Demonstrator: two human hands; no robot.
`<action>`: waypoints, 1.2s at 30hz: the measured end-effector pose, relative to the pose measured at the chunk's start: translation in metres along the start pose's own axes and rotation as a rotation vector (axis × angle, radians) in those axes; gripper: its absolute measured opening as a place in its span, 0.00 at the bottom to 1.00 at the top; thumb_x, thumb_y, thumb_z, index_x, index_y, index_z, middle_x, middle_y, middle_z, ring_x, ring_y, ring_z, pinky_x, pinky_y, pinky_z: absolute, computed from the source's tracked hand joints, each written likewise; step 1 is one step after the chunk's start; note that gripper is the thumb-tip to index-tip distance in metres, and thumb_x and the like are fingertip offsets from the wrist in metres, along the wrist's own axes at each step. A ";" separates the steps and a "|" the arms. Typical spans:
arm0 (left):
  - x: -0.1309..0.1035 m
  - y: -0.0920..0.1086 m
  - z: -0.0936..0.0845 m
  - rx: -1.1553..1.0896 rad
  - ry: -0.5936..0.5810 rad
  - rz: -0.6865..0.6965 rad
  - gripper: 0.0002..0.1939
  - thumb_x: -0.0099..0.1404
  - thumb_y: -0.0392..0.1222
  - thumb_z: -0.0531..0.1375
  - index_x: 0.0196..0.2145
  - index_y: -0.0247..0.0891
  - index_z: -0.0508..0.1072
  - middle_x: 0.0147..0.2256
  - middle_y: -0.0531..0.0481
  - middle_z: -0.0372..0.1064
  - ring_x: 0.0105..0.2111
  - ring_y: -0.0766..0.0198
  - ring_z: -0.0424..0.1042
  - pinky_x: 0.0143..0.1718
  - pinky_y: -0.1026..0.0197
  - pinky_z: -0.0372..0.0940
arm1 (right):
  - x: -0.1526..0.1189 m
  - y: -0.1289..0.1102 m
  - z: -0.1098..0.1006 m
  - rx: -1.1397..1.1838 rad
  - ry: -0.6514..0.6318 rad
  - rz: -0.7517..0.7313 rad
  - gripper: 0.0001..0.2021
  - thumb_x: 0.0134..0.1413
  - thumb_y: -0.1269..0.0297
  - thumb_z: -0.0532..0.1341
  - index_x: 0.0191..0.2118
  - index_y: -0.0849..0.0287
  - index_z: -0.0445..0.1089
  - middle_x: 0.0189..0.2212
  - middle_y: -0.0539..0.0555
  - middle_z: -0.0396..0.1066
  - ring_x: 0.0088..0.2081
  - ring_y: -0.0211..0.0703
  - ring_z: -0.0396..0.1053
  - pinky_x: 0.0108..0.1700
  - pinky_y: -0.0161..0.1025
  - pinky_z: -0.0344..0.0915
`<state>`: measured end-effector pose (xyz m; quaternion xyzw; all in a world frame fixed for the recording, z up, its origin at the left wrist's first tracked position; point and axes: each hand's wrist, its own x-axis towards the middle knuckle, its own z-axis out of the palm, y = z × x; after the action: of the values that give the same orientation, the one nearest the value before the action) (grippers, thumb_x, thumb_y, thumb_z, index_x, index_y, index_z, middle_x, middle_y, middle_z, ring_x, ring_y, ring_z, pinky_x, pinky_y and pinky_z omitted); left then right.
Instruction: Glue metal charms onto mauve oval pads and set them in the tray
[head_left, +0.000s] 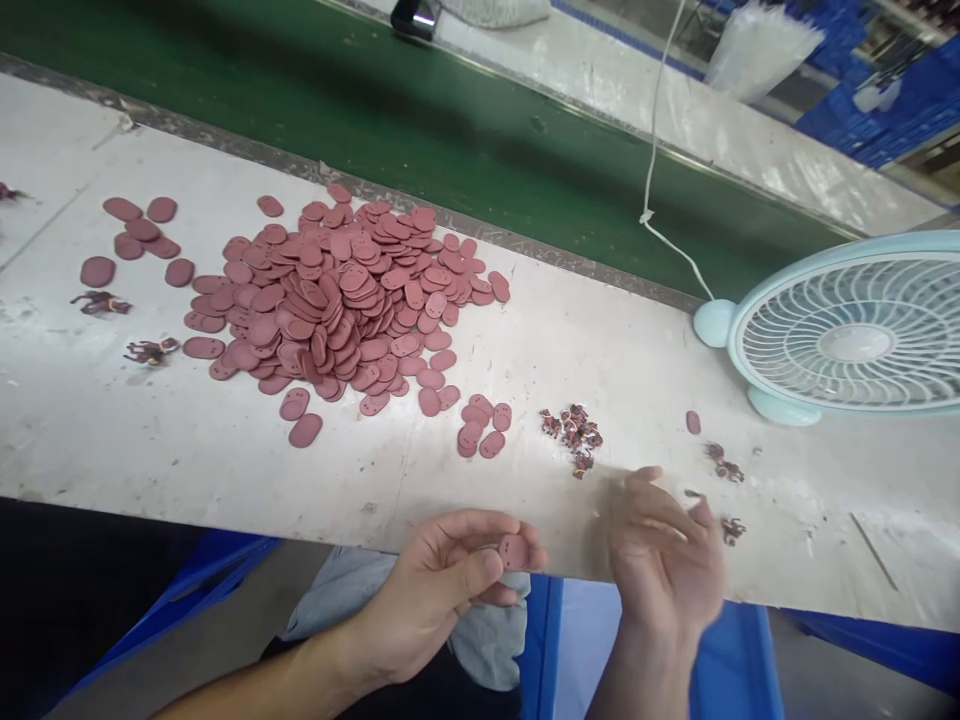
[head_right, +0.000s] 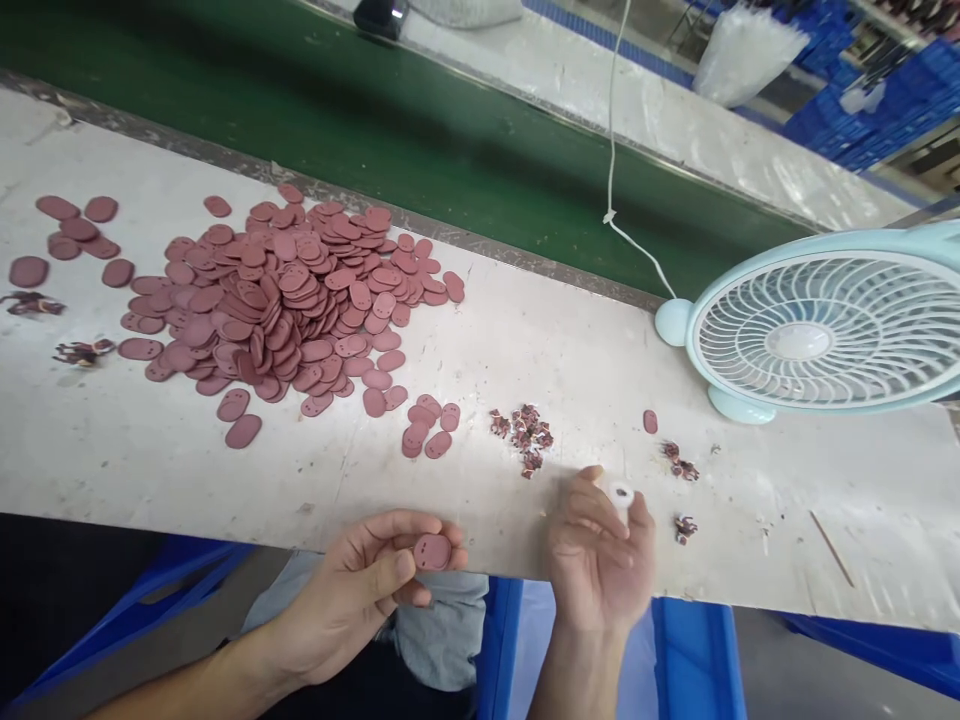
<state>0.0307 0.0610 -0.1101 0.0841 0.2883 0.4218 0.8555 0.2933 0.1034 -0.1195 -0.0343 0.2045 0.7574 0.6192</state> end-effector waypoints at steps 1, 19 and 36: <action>0.000 0.001 0.000 0.002 0.009 0.000 0.10 0.65 0.39 0.67 0.45 0.41 0.81 0.48 0.44 0.80 0.48 0.57 0.79 0.37 0.69 0.73 | 0.005 -0.013 -0.003 0.076 -0.023 0.072 0.15 0.57 0.58 0.61 0.47 0.55 0.62 0.19 0.42 0.57 0.20 0.38 0.66 0.13 0.30 0.68; -0.005 0.013 -0.007 0.047 0.156 0.011 0.11 0.64 0.41 0.68 0.45 0.41 0.82 0.47 0.44 0.81 0.47 0.56 0.79 0.37 0.69 0.74 | 0.009 0.056 -0.011 -3.128 -0.091 -0.434 0.38 0.70 0.54 0.54 0.75 0.57 0.35 0.75 0.60 0.33 0.74 0.61 0.30 0.70 0.65 0.49; -0.009 0.012 -0.003 0.072 0.157 0.015 0.13 0.62 0.43 0.70 0.45 0.40 0.82 0.46 0.42 0.81 0.44 0.56 0.80 0.34 0.68 0.74 | 0.013 0.067 -0.001 -3.106 -0.115 -0.478 0.32 0.70 0.54 0.53 0.72 0.63 0.47 0.73 0.60 0.45 0.73 0.60 0.40 0.69 0.61 0.54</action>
<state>0.0167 0.0612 -0.1041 0.0836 0.3691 0.4228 0.8235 0.2258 0.1054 -0.1066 0.6149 0.7763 -0.1080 -0.0877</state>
